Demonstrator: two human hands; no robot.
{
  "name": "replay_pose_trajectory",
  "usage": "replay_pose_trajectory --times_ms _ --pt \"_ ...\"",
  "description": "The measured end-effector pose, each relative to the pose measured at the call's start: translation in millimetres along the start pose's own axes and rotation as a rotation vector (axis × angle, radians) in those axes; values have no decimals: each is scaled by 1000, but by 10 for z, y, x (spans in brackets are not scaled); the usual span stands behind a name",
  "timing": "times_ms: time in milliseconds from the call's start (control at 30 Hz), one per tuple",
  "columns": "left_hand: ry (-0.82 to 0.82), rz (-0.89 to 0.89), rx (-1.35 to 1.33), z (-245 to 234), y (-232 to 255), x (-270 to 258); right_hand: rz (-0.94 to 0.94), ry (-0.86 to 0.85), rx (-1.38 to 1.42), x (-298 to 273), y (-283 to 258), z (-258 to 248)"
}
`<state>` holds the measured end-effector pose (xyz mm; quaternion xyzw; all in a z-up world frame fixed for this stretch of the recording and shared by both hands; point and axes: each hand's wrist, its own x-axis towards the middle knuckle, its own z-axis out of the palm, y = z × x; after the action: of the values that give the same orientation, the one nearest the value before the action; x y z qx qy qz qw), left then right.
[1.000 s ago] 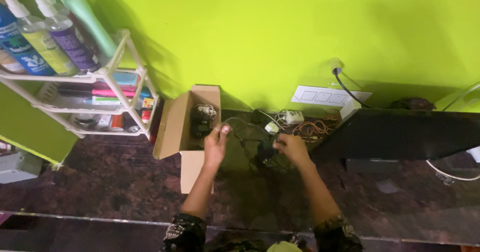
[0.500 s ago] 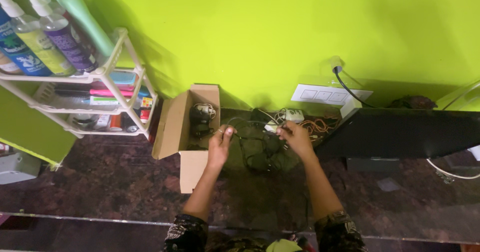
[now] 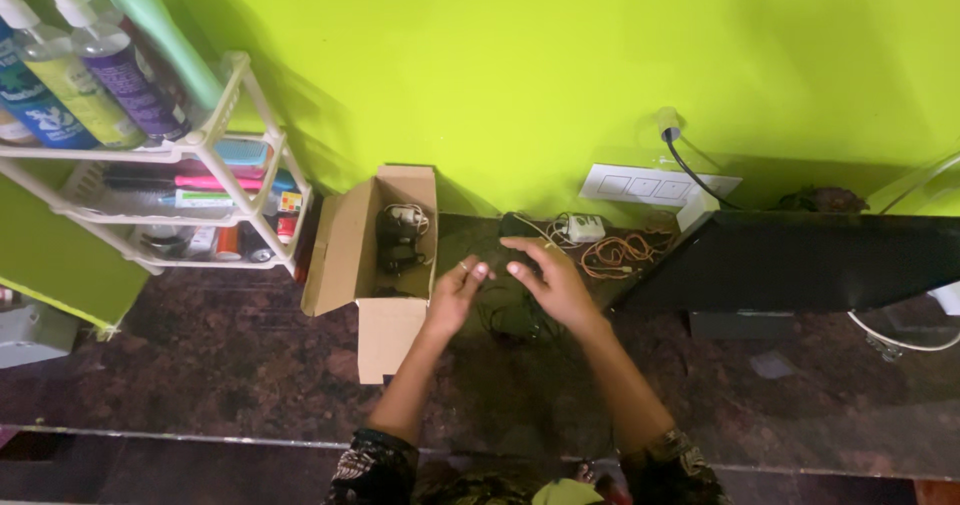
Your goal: The person holds a black charging adapter, rotating it by hand to view different sides and handling an attached cable.
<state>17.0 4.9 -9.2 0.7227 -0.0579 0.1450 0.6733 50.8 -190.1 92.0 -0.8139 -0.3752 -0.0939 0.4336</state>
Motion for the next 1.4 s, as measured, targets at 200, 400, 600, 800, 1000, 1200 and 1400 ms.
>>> replay_pose_trajectory --times_ms 200,400,600,800,1000,1200,1400 --pt "-102 -259 -119 15 235 -99 28 -4 0 1 -119 112" --pt "-118 -250 -260 87 81 -150 188 48 214 -70 43 201" --pt "-32 -285 -285 141 148 -165 276 67 294 -129 171 298" --pt "142 -214 -292 214 106 -112 286 91 252 -124 71 377" --pt "292 -315 -503 268 240 -79 18 208 41 -134 -75 480" --pt "465 -286 -586 295 330 -20 66 202 -108 -205 -120 572" --pt "539 -207 -659 282 260 34 -21 181 -209 -267 -119 704"
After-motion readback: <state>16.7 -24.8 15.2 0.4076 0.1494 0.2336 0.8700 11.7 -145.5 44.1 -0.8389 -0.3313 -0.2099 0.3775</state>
